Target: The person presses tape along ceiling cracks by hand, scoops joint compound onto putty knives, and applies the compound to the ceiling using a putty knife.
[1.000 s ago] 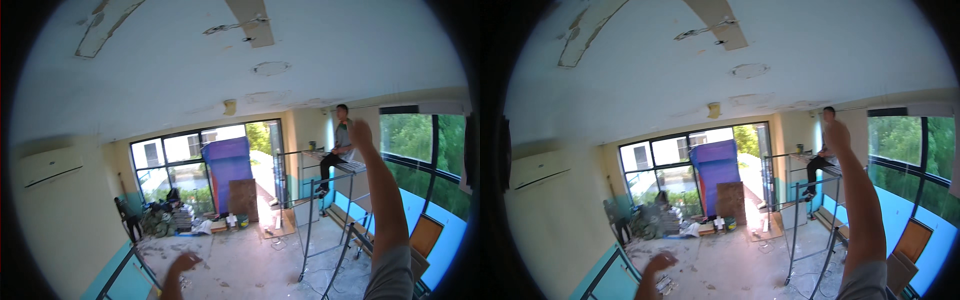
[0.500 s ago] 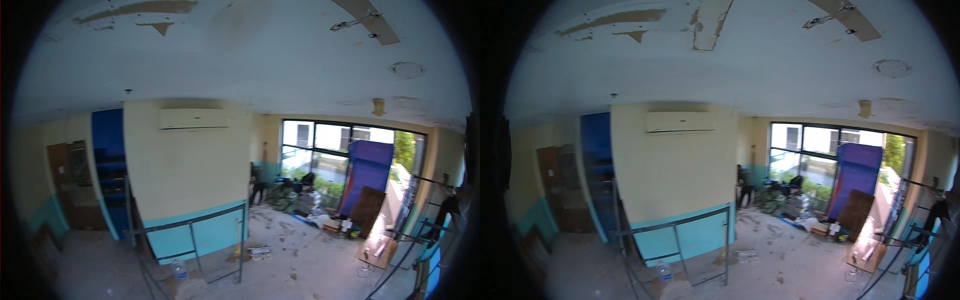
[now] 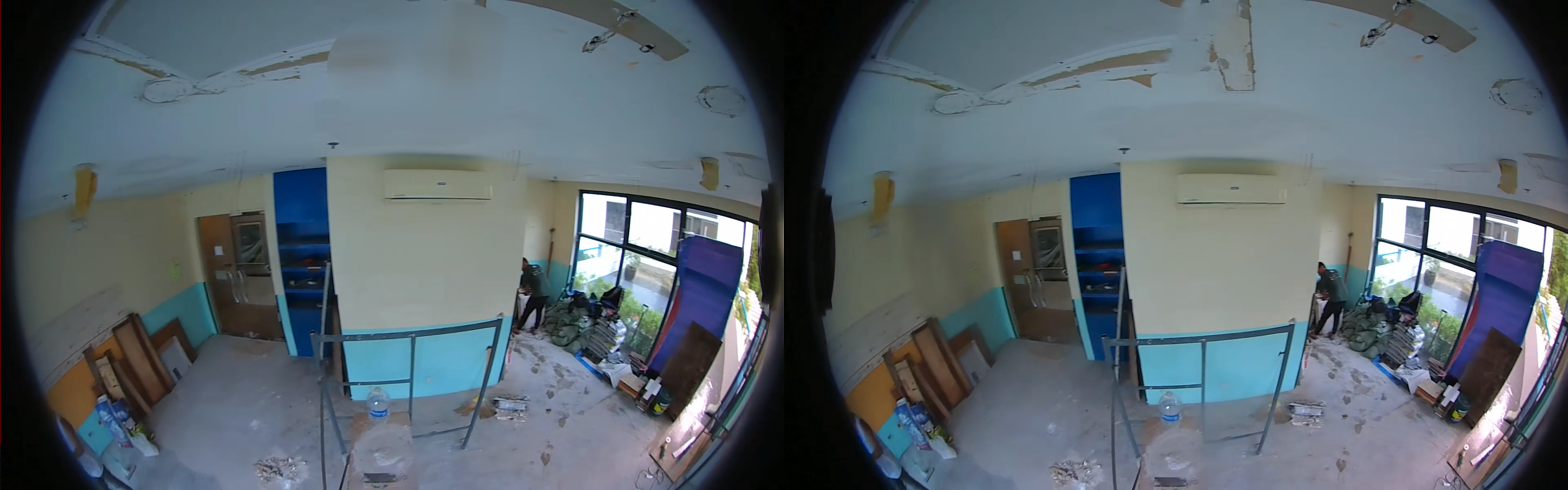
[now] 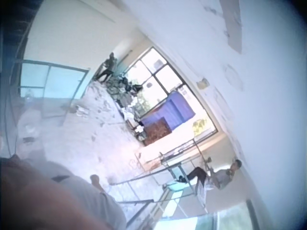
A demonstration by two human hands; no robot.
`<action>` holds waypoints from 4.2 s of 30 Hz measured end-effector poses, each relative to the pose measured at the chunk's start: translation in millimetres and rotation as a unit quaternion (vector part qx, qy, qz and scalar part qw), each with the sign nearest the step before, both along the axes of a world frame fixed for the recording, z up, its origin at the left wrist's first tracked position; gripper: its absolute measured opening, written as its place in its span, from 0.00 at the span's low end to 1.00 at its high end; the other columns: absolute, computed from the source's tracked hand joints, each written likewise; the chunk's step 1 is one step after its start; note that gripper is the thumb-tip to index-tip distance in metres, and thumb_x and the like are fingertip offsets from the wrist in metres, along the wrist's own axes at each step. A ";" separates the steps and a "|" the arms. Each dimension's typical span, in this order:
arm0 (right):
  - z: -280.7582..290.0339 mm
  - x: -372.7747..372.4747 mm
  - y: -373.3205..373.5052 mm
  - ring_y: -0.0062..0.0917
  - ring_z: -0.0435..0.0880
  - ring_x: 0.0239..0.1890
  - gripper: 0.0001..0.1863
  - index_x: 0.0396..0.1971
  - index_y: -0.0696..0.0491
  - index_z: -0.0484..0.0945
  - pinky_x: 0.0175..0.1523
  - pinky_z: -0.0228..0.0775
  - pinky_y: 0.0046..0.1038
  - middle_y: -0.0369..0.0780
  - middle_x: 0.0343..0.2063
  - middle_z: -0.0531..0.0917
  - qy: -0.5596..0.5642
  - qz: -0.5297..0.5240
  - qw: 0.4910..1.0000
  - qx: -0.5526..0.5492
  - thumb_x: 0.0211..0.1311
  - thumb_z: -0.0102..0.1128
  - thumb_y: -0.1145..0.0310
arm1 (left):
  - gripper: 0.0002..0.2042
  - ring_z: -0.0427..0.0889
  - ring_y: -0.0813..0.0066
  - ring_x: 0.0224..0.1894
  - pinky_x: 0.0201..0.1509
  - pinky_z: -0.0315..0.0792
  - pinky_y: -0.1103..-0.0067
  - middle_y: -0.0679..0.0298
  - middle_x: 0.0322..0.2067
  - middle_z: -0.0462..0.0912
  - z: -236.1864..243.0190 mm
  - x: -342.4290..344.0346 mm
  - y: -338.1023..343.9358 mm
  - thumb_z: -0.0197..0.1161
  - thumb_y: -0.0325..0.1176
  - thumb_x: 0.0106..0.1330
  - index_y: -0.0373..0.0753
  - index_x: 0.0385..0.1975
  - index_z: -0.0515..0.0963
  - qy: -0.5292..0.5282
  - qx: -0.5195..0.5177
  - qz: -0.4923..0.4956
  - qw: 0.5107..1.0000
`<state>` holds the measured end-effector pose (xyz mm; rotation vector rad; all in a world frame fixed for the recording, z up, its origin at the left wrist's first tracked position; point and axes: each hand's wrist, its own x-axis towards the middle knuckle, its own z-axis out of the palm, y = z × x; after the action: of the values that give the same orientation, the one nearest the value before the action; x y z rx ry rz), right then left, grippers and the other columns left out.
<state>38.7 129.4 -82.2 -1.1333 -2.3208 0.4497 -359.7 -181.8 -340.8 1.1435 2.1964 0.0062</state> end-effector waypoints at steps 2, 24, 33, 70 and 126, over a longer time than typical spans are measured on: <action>9.6 -26.5 -7.4 0.40 0.81 0.30 0.10 0.31 0.52 0.77 0.38 0.71 0.41 0.45 0.26 0.81 0.009 0.050 0.999 0.002 0.54 0.57 0.61 | 0.21 0.80 0.58 0.36 0.40 0.74 0.64 0.54 0.36 0.82 -1.1 6.1 -24.2 0.58 0.53 0.57 0.41 0.37 0.81 0.000 0.000 0.022 1.000; -7.7 -221.8 -118.5 0.38 0.82 0.25 0.07 0.26 0.50 0.75 0.32 0.71 0.40 0.43 0.23 0.81 -0.012 0.353 0.935 -0.039 0.55 0.55 0.63 | 0.16 0.81 0.50 0.43 0.50 0.73 0.64 0.49 0.39 0.82 -70.8 35.6 -173.1 0.53 0.41 0.57 0.36 0.31 0.83 0.037 0.059 0.168 0.983; -171.3 -256.8 -126.7 0.37 0.82 0.24 0.06 0.25 0.49 0.75 0.30 0.71 0.40 0.43 0.21 0.81 -0.189 0.381 0.901 -0.088 0.55 0.54 0.63 | 0.23 0.79 0.52 0.47 0.49 0.73 0.61 0.51 0.42 0.81 -12.6 59.6 -231.3 0.59 0.52 0.59 0.36 0.39 0.81 0.006 0.057 0.401 0.914; -382.4 -234.3 -100.0 0.35 0.78 0.23 0.18 0.34 0.59 0.76 0.30 0.72 0.40 0.44 0.25 0.79 -0.449 0.361 0.757 -0.308 0.56 0.61 0.57 | 0.36 0.66 0.54 0.55 0.55 0.60 0.58 0.56 0.49 0.70 167.9 497.0 -487.8 0.73 0.45 0.45 0.41 0.54 0.66 0.440 -0.095 0.793 0.411; -125.2 69.7 -179.2 0.37 0.76 0.52 0.24 0.58 0.52 0.65 0.58 0.66 0.46 0.42 0.48 0.76 0.740 -0.070 0.471 -0.476 0.65 0.55 0.61 | 0.28 0.69 0.52 0.60 0.65 0.57 0.54 0.50 0.57 0.71 147.1 236.5 227.3 0.56 0.36 0.59 0.32 0.60 0.63 -0.873 -0.149 -0.024 0.465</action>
<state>108.4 -49.8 -207.3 -0.6032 -0.2447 1.8246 -123.2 45.5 -193.7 0.3497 0.1924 0.5074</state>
